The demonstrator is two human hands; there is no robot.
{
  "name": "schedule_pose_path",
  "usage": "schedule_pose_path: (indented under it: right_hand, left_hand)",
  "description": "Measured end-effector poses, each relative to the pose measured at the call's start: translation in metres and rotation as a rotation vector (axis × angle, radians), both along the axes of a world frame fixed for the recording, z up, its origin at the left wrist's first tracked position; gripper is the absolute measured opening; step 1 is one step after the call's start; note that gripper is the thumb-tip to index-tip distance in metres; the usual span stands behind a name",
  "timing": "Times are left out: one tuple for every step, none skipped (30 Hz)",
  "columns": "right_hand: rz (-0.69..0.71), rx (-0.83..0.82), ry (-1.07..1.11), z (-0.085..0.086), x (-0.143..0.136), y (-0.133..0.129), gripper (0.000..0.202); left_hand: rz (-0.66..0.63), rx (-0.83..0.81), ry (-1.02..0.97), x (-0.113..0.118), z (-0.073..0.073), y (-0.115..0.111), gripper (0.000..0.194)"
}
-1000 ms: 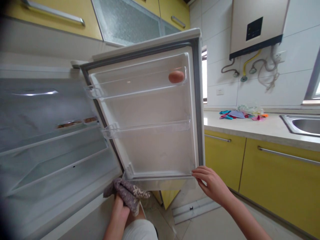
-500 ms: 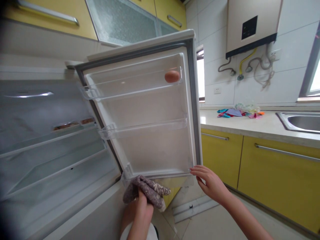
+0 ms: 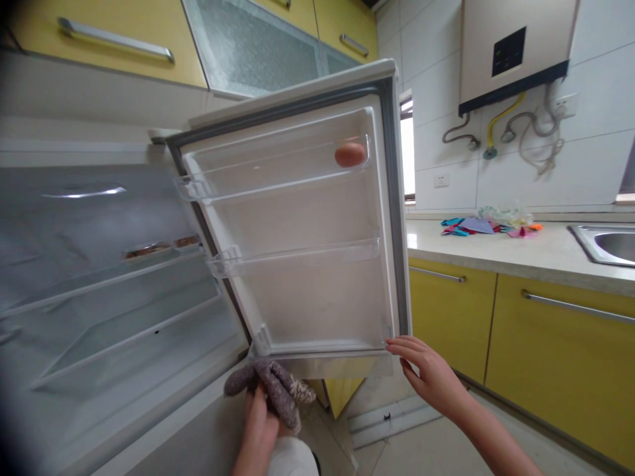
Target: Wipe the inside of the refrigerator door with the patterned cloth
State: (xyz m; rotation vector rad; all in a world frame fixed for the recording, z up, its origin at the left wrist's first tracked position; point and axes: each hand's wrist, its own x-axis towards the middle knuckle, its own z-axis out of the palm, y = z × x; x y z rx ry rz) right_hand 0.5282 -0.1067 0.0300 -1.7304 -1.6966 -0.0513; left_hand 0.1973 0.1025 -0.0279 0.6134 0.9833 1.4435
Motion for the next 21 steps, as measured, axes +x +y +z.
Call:
schedule_pose_path:
  right_hand:
    - [0.002, 0.002, 0.001, 0.0, -0.001, 0.0, 0.038]
    - [0.005, 0.004, 0.002, -0.001, -0.001, 0.0, 0.038]
    - [0.006, 0.006, 0.005, -0.001, -0.002, 0.0, 0.038]
    - [0.003, 0.01, 0.009, -0.002, -0.002, 0.0, 0.038]
    - [-0.001, 0.015, 0.015, -0.003, -0.002, 0.0, 0.038]
    - [-0.007, 0.02, 0.022, -0.003, -0.002, 0.001, 0.038]
    - [-0.013, 0.025, 0.027, -0.004, -0.002, 0.001, 0.039]
    - [-0.018, 0.028, 0.031, -0.005, -0.002, 0.001, 0.039]
    - [-0.02, 0.029, 0.033, -0.006, -0.002, 0.001, 0.039]
    - [-0.02, 0.028, 0.033, -0.007, -0.002, 0.001, 0.039]
    - [-0.018, 0.027, 0.033, -0.007, -0.002, 0.002, 0.04]
    - [-0.017, 0.026, 0.032, -0.007, -0.002, 0.002, 0.04]
    - [-0.015, 0.025, 0.033, -0.007, -0.002, 0.002, 0.04]
    - [-0.014, 0.027, 0.035, -0.006, -0.003, 0.002, 0.041]
    - [-0.014, 0.031, 0.038, -0.006, -0.003, 0.001, 0.041]
    - [-0.017, 0.035, 0.044, -0.006, -0.003, 0.001, 0.041]
    - [-0.019, 0.039, 0.05, -0.006, -0.003, 0.001, 0.04]
    - [-0.021, 0.043, 0.057, -0.006, -0.004, 0.002, 0.04]
    - [-0.024, 0.046, 0.065, -0.006, -0.004, 0.002, 0.04]
    - [-0.028, 0.047, 0.071, -0.006, -0.005, 0.002, 0.041]
    - [-0.032, 0.047, 0.077, -0.006, -0.006, 0.003, 0.041]
  left_hand:
    - [-0.009, 0.018, 0.003, -0.011, 0.004, 0.006, 0.028]
    - [-0.036, 0.046, 0.022, -0.021, 0.01, 0.011, 0.032]
    - [-0.067, 0.085, 0.059, -0.03, 0.017, 0.016, 0.037]
    - [-0.092, 0.13, 0.116, -0.036, 0.024, 0.019, 0.041]
    - [-0.111, 0.175, 0.188, -0.041, 0.031, 0.022, 0.045]
    - [-0.116, 0.218, 0.265, -0.043, 0.038, 0.023, 0.048]
    - [-0.107, 0.259, 0.34, -0.044, 0.043, 0.023, 0.05]
    - [-0.089, 0.304, 0.405, -0.043, 0.048, 0.023, 0.051]
    - [-0.058, 0.354, 0.459, -0.04, 0.051, 0.022, 0.053]
    - [-0.02, 0.405, 0.501, -0.037, 0.053, 0.021, 0.054]
    - [0.018, 0.449, 0.532, -0.033, 0.052, 0.019, 0.055]
    - [0.05, 0.475, 0.55, -0.03, 0.051, 0.018, 0.055]
    - [0.068, 0.476, 0.552, -0.027, 0.048, 0.017, 0.056]
    - [0.073, 0.456, 0.541, -0.025, 0.044, 0.015, 0.058]
    - [0.066, 0.42, 0.518, -0.024, 0.04, 0.014, 0.059]
    - [0.05, 0.379, 0.485, -0.023, 0.036, 0.013, 0.061]
    - [0.033, 0.341, 0.444, -0.023, 0.032, 0.011, 0.061]
    - [0.016, 0.306, 0.395, -0.022, 0.028, 0.009, 0.059]
    - [0.002, 0.27, 0.335, -0.021, 0.024, 0.007, 0.055]
    - [-0.009, 0.221, 0.254, -0.019, 0.021, 0.005, 0.049]
    - [-0.014, 0.162, 0.165, -0.015, 0.018, 0.001, 0.042]
